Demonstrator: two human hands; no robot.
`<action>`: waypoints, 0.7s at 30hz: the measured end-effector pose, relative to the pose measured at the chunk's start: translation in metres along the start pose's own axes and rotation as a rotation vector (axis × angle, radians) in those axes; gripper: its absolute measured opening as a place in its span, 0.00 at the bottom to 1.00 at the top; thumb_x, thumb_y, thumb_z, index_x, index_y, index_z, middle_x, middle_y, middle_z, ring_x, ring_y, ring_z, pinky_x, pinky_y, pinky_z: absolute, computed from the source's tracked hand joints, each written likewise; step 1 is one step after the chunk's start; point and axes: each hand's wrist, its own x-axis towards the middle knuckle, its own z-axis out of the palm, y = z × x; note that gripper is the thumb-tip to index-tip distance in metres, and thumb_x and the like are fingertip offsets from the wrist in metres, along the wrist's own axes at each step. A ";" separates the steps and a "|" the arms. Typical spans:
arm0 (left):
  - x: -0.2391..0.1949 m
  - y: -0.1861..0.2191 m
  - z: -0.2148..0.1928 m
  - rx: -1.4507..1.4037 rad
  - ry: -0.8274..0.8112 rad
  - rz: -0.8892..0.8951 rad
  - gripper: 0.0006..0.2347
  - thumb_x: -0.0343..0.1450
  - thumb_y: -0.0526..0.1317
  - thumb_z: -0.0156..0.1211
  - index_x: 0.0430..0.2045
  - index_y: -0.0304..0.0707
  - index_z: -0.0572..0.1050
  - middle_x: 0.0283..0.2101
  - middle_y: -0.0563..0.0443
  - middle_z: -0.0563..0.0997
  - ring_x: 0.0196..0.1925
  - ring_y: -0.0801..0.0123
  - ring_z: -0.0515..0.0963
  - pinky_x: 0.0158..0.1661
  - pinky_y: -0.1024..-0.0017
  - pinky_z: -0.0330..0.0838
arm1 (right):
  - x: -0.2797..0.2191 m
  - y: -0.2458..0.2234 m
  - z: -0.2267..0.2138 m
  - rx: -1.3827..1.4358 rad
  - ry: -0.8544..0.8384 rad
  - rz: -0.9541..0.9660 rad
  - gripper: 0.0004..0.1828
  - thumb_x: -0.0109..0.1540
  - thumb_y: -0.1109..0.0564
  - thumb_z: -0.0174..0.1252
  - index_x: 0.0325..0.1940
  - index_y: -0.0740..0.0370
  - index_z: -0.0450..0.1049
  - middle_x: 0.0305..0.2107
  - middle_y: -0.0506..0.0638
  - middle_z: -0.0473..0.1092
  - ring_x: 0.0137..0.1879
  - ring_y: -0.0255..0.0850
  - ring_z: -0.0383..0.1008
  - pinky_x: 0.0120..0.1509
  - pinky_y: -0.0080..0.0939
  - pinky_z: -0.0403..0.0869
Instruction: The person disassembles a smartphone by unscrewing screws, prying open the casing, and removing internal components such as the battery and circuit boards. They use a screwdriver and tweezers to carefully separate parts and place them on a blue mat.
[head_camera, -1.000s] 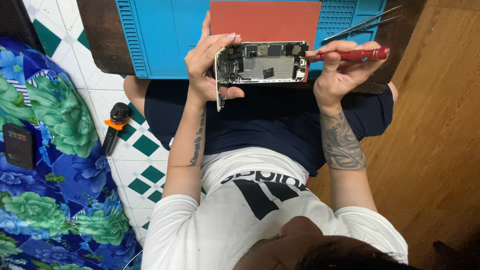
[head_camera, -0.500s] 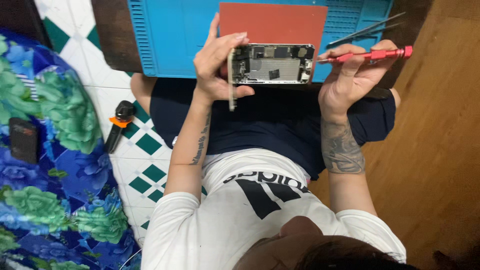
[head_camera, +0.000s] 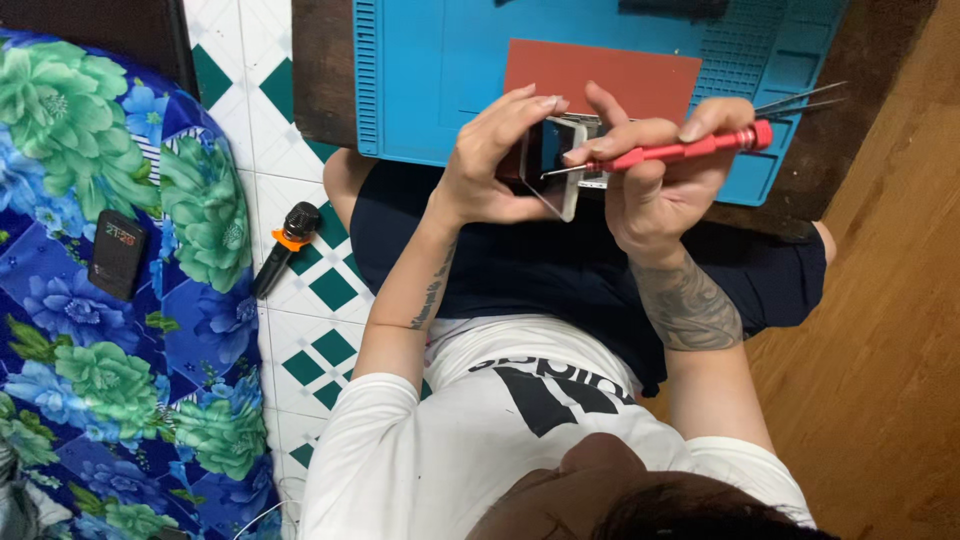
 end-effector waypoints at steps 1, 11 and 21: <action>0.002 0.006 -0.002 -0.097 0.041 0.005 0.40 0.66 0.58 0.79 0.65 0.36 0.63 0.63 0.41 0.76 0.67 0.50 0.79 0.71 0.44 0.71 | -0.001 0.000 0.001 -0.042 0.023 -0.022 0.20 0.72 0.49 0.55 0.50 0.50 0.48 0.32 0.60 0.72 0.33 0.54 0.78 0.75 0.74 0.72; 0.038 0.066 -0.012 0.087 0.346 0.094 0.07 0.74 0.39 0.65 0.40 0.36 0.78 0.40 0.44 0.85 0.40 0.58 0.85 0.51 0.57 0.73 | -0.006 -0.006 0.011 -0.181 0.062 -0.063 0.21 0.72 0.48 0.55 0.50 0.52 0.47 0.31 0.61 0.71 0.34 0.54 0.77 0.63 0.69 0.80; 0.039 0.065 -0.014 0.144 0.446 0.133 0.05 0.69 0.33 0.71 0.31 0.35 0.79 0.33 0.47 0.84 0.33 0.64 0.84 0.49 0.62 0.71 | -0.005 -0.003 0.015 -0.153 0.072 -0.074 0.21 0.72 0.48 0.56 0.50 0.51 0.48 0.31 0.60 0.71 0.34 0.55 0.78 0.65 0.71 0.79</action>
